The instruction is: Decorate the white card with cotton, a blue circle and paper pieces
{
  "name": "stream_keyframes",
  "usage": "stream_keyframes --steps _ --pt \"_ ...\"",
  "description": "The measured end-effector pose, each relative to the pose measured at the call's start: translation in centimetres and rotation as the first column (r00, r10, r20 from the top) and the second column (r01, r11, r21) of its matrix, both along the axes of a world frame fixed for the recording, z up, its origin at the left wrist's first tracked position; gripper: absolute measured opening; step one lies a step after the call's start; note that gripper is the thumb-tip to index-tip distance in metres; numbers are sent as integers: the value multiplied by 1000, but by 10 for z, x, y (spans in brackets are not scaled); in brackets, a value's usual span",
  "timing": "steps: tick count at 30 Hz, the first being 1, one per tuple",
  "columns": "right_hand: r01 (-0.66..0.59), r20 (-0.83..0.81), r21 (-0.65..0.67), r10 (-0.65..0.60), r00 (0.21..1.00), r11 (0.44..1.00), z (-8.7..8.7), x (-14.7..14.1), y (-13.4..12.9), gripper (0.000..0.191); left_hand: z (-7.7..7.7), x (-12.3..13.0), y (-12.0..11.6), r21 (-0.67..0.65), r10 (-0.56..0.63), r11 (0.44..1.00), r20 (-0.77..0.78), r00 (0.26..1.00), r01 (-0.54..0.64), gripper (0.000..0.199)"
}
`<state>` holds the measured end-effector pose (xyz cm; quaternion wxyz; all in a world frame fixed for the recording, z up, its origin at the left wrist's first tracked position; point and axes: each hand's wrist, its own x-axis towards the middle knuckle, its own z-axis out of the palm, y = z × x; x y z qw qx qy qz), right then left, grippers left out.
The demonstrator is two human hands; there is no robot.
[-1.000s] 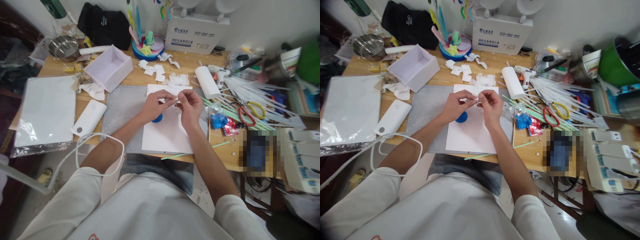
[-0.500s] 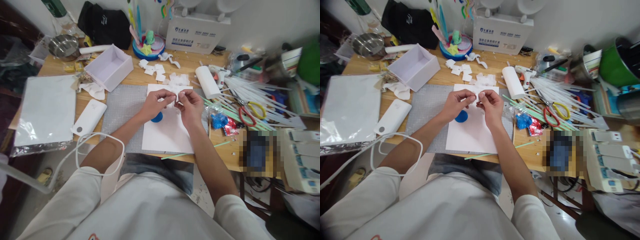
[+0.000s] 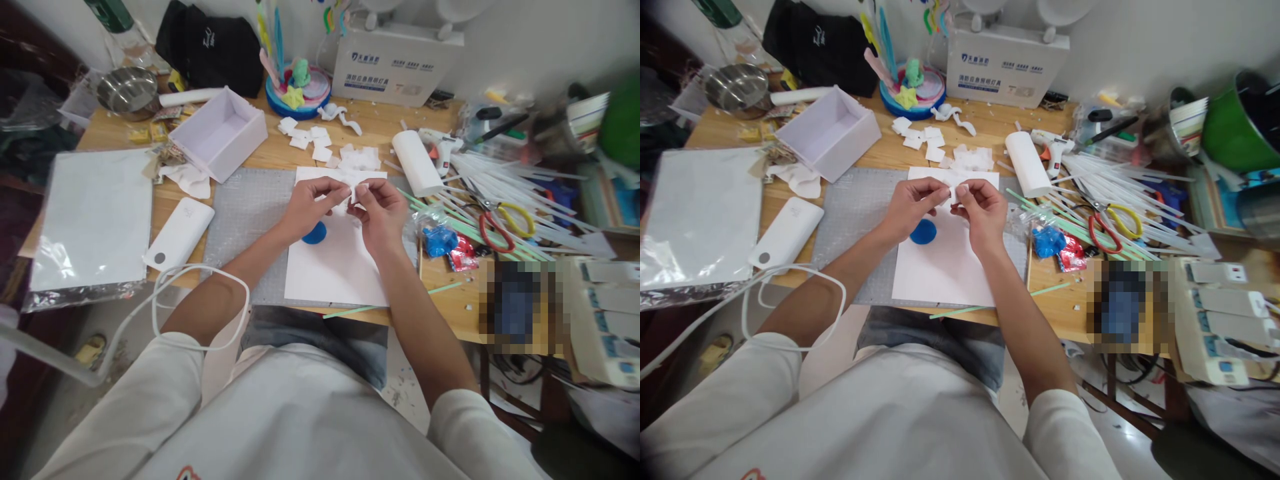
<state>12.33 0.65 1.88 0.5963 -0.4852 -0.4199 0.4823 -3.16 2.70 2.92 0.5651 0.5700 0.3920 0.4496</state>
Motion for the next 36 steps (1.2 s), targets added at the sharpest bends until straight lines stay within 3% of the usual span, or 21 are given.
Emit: stream_keyframes --steps 15,18,22,28,36 --pt "-11 33 17 10 999 1000 -1 -1 -1 37 -3 0 2 52 -5 999 -11 1000 5 26" --pt "75 142 117 -91 986 990 1 -1 -2 32 -3 0 2 72 12 997 -23 1000 -11 26" --pt "167 326 297 -264 908 940 8 0 -8 19 -3 0 2 128 48 991 -35 998 -43 26" --pt "13 262 193 -64 963 981 8 -2 -12 27 -5 0 1 183 83 981 -96 992 -64 18" --pt "59 209 181 -97 973 982 6 -3 -9 25 0 2 -4 298 132 951 -137 982 -86 18"
